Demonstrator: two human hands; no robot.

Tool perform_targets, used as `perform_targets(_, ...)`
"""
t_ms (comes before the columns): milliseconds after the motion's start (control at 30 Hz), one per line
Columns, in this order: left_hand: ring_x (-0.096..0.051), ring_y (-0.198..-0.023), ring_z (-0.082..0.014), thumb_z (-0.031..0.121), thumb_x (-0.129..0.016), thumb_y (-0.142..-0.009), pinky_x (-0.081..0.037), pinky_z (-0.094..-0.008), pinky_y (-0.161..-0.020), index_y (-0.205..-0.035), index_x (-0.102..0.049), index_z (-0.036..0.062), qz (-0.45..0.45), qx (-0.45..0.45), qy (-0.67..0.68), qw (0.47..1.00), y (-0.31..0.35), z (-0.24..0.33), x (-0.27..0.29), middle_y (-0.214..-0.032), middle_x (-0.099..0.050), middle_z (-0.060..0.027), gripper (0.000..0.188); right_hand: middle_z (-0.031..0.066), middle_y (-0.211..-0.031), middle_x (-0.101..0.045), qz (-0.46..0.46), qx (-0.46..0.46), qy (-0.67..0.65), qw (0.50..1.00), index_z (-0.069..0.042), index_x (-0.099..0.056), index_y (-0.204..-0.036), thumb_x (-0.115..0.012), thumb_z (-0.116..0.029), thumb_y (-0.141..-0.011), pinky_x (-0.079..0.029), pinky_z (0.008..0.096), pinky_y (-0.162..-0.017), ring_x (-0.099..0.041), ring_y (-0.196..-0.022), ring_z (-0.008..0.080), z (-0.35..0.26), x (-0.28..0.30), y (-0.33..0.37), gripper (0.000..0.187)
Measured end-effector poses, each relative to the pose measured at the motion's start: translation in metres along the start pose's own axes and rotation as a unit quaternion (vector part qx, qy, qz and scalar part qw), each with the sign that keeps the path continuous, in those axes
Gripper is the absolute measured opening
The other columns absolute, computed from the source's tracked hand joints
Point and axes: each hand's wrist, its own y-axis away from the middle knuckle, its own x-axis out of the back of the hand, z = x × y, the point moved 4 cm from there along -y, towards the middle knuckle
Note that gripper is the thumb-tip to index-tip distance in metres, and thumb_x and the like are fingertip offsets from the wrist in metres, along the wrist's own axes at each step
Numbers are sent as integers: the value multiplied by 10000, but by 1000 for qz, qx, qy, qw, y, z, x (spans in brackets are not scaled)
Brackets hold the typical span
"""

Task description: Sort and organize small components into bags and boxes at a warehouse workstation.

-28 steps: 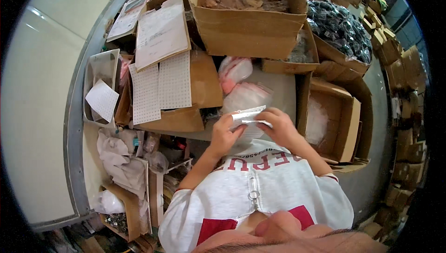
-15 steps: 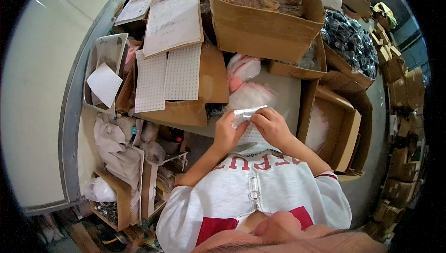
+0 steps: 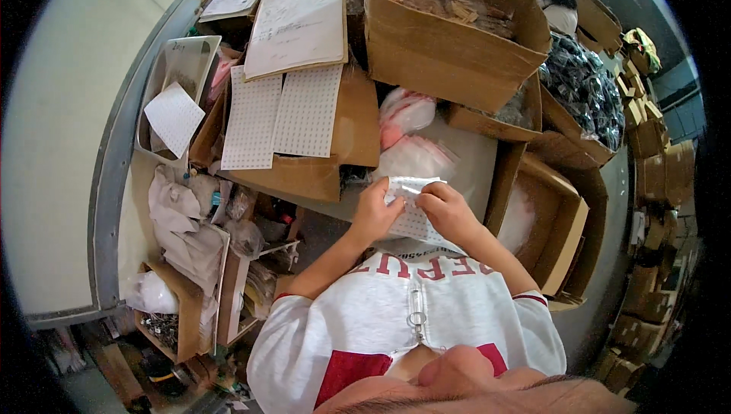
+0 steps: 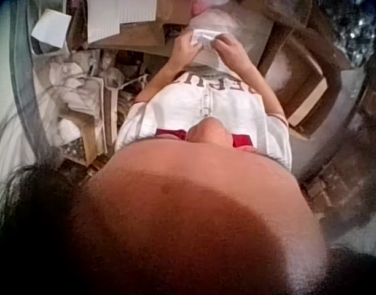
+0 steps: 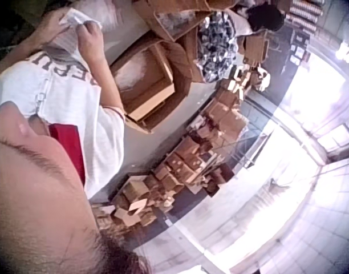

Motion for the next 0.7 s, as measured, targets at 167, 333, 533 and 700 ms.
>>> perform_targets(167, -610, -808, -366, 77, -636, -754, -477, -400, -712, -933, -568, -33, 50, -21, 32, 998, -1, -15, 13, -857, -604, -212, 221, 80, -780, -579, 109, -234, -201, 945, -20, -570, -820, -591, 64, -767, -466, 288, -669, -549, -717, 170, 60, 16, 15, 102)
perform_targets(333, -606, -900, -376, -19, -601, -769, -485, -385, -784, -1010, -581, -35, 136, -108, -131, 976, -1, 12, 50, -982, -601, -208, 242, 146, -854, -613, 95, -337, -91, 932, -17, -584, -944, -624, 29, -770, -482, 328, -712, -606, -783, 239, 170, -19, 41, 184)
perform_targets(533, -608, -923, -377, -38, -602, -781, -488, -388, -797, -1024, -581, -37, 157, -153, -123, 968, 3, 19, 66, -1023, -608, -205, 244, 225, -1046, -567, 8, -380, 35, 924, -36, -522, -1024, -587, 19, -756, -467, 468, -788, -577, -935, 426, 183, -74, 45, 281)
perform_targets(700, -614, -922, -362, -35, -603, -788, -489, -372, -790, -1019, -587, -36, 160, -134, -107, 972, 11, 2, 73, -1024, -609, -196, 231, 219, -1114, -566, 8, -458, 145, 877, -42, -486, -1043, -758, -101, -662, -481, 472, -797, -578, -931, 433, 203, -44, 81, 472)
